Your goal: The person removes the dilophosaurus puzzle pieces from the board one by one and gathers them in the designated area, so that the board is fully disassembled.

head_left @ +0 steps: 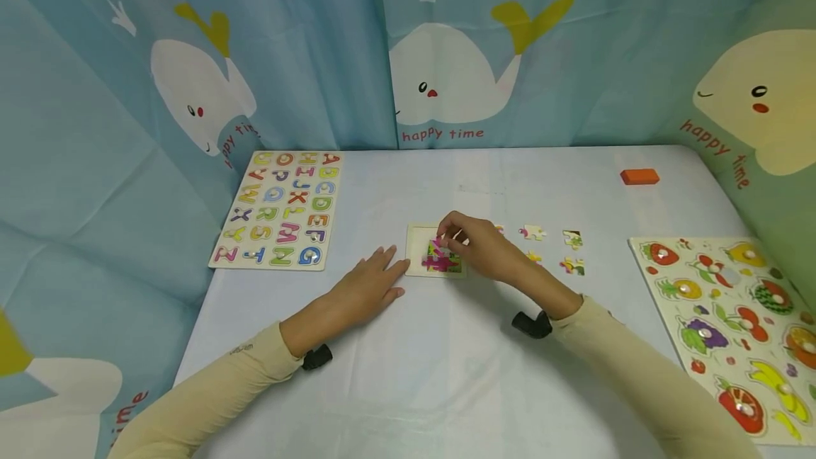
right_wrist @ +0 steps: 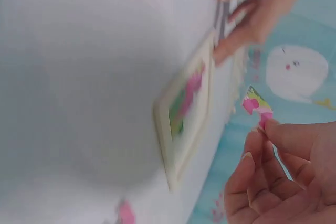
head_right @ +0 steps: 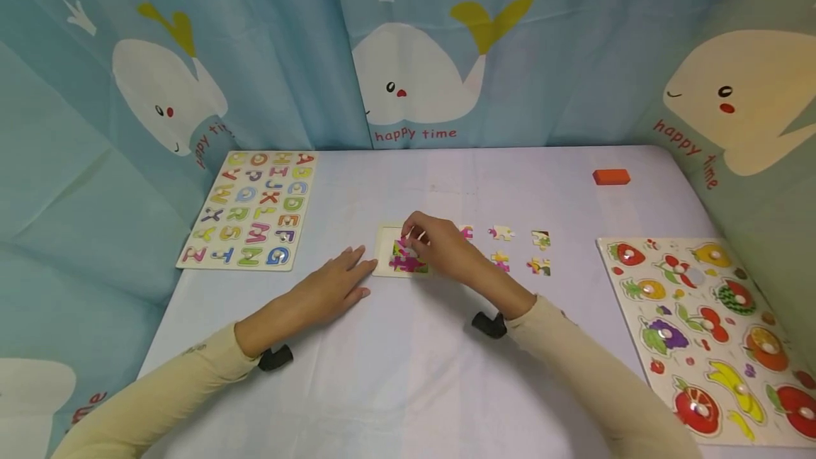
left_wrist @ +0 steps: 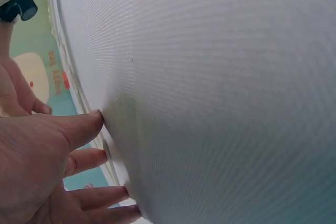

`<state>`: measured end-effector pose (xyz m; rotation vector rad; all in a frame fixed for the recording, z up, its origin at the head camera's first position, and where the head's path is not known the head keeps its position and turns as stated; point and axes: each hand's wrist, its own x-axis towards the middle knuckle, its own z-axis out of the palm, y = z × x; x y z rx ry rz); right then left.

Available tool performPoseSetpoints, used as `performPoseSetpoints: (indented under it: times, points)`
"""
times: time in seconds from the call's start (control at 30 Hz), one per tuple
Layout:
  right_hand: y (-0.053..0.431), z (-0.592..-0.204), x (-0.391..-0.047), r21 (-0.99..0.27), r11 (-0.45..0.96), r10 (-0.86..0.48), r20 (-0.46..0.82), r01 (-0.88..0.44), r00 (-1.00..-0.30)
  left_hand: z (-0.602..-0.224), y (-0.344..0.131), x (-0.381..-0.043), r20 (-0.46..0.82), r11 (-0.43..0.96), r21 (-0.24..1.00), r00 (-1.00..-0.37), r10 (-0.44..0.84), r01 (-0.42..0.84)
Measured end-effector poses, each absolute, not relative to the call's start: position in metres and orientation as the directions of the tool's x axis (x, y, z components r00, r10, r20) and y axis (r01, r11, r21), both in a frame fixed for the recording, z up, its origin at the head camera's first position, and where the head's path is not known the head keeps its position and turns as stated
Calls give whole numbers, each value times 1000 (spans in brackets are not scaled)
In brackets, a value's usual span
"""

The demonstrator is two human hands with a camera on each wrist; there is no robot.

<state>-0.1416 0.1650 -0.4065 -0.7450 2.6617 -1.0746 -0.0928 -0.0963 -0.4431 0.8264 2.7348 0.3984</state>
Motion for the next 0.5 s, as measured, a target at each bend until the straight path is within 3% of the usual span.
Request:
performPoseSetpoints:
  times: [0.3, 0.5]
  points:
    - [220, -397, -131, -717, 655, -428, -93, -238, -899, -442, -95, -91, -162, 804, 325, -808, 566, 498]
    - [244, -402, -115, -680, 685, -430, -88, -261, -898, -440, -95, -91, -167, 807, 325, -810, 562, 493]
